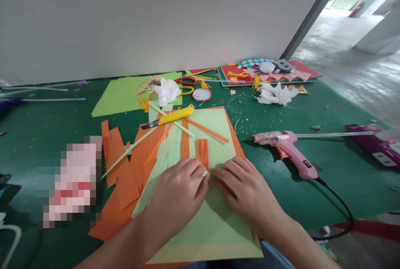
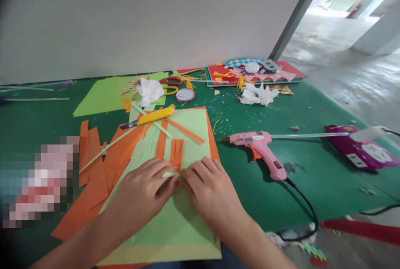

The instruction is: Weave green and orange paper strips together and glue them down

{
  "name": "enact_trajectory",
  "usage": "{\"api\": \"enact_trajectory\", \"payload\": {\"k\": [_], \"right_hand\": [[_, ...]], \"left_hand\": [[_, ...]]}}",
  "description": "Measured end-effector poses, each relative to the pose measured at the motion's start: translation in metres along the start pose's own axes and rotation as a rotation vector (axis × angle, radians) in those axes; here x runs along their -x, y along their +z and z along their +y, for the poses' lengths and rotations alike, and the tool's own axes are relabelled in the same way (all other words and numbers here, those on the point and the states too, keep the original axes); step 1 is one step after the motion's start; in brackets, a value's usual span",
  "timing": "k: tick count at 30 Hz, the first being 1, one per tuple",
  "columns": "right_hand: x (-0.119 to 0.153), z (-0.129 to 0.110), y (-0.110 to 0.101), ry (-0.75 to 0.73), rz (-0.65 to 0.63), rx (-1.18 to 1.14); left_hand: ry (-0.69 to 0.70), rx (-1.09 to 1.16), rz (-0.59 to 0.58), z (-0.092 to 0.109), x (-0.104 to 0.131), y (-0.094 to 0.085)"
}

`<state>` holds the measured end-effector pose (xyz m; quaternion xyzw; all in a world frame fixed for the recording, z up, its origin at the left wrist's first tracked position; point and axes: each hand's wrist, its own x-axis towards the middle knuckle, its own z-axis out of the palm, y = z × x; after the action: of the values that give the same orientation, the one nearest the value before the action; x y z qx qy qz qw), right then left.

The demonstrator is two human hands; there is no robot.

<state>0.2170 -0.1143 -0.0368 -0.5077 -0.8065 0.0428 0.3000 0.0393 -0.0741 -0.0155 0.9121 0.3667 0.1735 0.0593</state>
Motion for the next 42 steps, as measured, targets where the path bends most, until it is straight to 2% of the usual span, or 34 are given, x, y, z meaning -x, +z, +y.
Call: {"api": "enact_trajectory", "payload": {"k": [5, 16, 21, 28, 31, 33, 36, 37, 39, 42], "right_hand": [[0.001, 0.000, 0.000, -0.013, -0.013, 0.031], [0.002, -0.001, -0.001, 0.000, -0.004, 0.051], [0.002, 0.000, -0.001, 0.006, -0.013, 0.029], [0.003, -0.001, 0.002, -0.003, -0.010, 0.016], [0.003, 0.004, -0.008, -0.011, 0.022, 0.055], [0.006, 0.012, -0.023, 0.043, 0.100, 0.140], [0.016, 0.031, -0.051, 0.261, 0.239, 0.406], [0.021, 0.038, -0.058, 0.364, 0.221, 0.516], [0.033, 0.051, -0.067, 0.499, 0.093, 0.678], [0.047, 0.068, -0.065, 0.501, -0.002, 0.759]], "left_hand": [[-0.044, 0.134, -0.007, -0.005, 0.000, -0.002], [-0.054, 0.174, 0.044, -0.008, 0.005, 0.001], [-0.079, 0.209, 0.031, -0.009, 0.005, -0.001], [-0.060, 0.245, 0.009, -0.014, 0.002, -0.008], [-0.021, 0.270, 0.008, -0.017, 0.001, -0.010], [-0.028, 0.277, 0.004, -0.019, 0.001, -0.010], [-0.030, 0.284, 0.011, -0.021, 0.001, -0.010], [-0.031, 0.289, 0.008, -0.021, 0.001, -0.010], [-0.033, 0.299, -0.002, -0.021, 0.002, -0.011], [-0.040, 0.304, -0.025, -0.021, 0.003, -0.012]]}}
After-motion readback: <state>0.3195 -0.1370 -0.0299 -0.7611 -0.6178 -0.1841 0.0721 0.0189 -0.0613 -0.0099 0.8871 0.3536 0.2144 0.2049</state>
